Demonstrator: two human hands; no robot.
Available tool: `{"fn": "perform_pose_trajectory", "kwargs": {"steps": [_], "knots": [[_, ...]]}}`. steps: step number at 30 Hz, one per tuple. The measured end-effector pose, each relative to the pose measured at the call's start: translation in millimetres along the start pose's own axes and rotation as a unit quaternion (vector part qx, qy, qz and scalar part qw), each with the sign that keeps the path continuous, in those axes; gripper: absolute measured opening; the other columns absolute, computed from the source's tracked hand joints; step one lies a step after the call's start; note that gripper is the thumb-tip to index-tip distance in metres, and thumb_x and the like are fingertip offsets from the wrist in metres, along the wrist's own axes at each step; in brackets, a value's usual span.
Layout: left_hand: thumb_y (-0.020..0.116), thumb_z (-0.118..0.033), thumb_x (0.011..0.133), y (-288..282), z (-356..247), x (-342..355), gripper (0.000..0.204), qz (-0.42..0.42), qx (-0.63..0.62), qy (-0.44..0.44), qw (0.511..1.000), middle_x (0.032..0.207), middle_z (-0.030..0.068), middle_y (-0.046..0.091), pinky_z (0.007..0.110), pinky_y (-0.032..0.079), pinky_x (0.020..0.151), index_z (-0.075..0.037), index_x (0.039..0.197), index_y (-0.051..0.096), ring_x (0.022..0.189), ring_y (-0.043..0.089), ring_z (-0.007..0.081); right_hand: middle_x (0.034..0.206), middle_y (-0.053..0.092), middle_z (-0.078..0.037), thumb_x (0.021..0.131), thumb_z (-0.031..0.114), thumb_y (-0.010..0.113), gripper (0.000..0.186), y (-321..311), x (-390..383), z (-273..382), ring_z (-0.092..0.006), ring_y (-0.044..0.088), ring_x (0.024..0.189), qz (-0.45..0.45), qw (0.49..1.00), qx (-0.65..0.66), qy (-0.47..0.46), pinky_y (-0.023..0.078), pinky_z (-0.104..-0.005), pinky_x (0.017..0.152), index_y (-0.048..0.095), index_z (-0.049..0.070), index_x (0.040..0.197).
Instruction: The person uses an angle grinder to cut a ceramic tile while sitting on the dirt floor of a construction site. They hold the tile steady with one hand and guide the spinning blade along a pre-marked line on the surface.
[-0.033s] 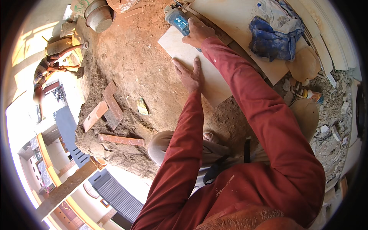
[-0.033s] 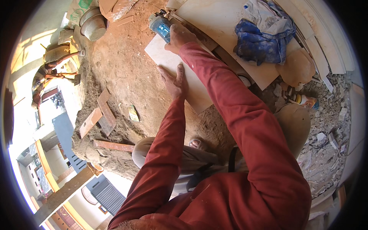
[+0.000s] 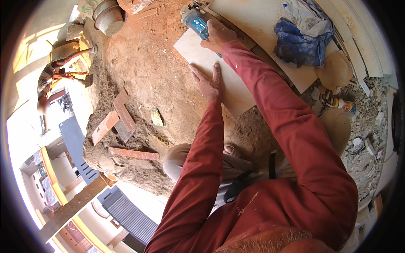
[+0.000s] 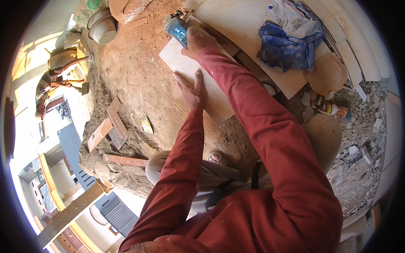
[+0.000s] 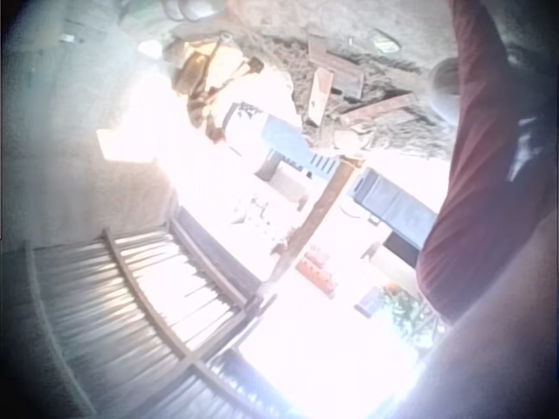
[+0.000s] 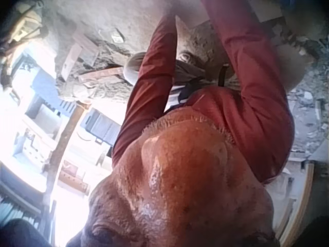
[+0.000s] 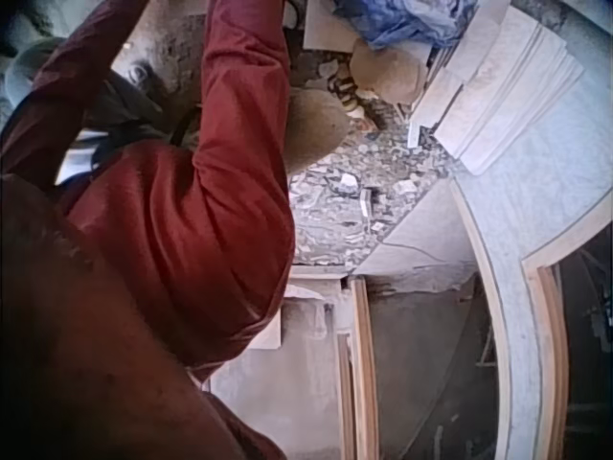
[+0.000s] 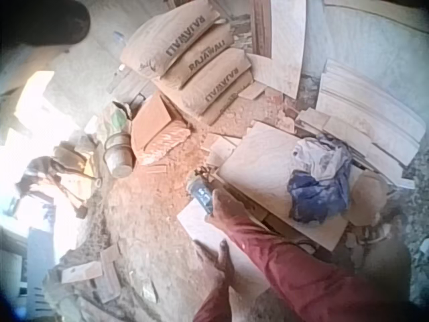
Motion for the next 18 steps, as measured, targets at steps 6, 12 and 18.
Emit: {"fn": "perform_pose_trajectory", "kwargs": {"steps": [6, 12, 18], "knots": [[0.064, -0.060, 0.089, -2.0, -3.4, -0.1, 0.108, 0.002, -0.027, 0.002, 1.000, 0.159, 0.0319, 0.020, 0.044, 0.020, 0.122, 0.008, 0.156, 0.013, 0.149, 0.022, 0.0424, 0.129, 0.059, -0.016, 0.075, 0.041, 0.076, 0.068, -2.1, 1.4, 0.1, -0.0326, 0.060, 0.120, 0.008, 1.000, 0.006, 0.014, 0.052, -0.0464, 0.097, 0.048, 0.005, 0.127], [0.064, -0.060, 0.089, -3.0, -3.0, -0.9, 0.108, -0.002, -0.022, -0.001, 1.000, 0.160, 0.0314, 0.019, 0.043, 0.019, 0.122, 0.008, 0.155, 0.013, 0.149, 0.020, 0.0413, 0.125, 0.061, -0.017, 0.075, 0.040, 0.076, 0.066, -5.3, 0.7, 2.0, -0.0334, 0.061, 0.118, 0.027, 0.999, 0.021, 0.012, 0.052, -0.0465, 0.095, 0.049, 0.005, 0.124], [0.063, -0.059, 0.090, -2.6, -0.7, -1.3, 0.106, -0.007, -0.033, 0.004, 0.999, 0.160, 0.0306, 0.019, 0.043, 0.017, 0.123, 0.009, 0.155, 0.014, 0.150, 0.019, 0.0408, 0.120, 0.064, -0.019, 0.075, 0.042, 0.075, 0.073, 3.5, 1.6, 1.4, -0.0361, 0.065, 0.110, 0.028, 1.000, 0.009, 0.008, 0.054, -0.0470, 0.090, 0.044, 0.005, 0.128]]}}
Point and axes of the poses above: each hand's wrist, its own x-axis towards the middle knuckle, its own y-axis out of the palm, z = x × y, the point moved 1 cm from there along x, towards the middle knuckle
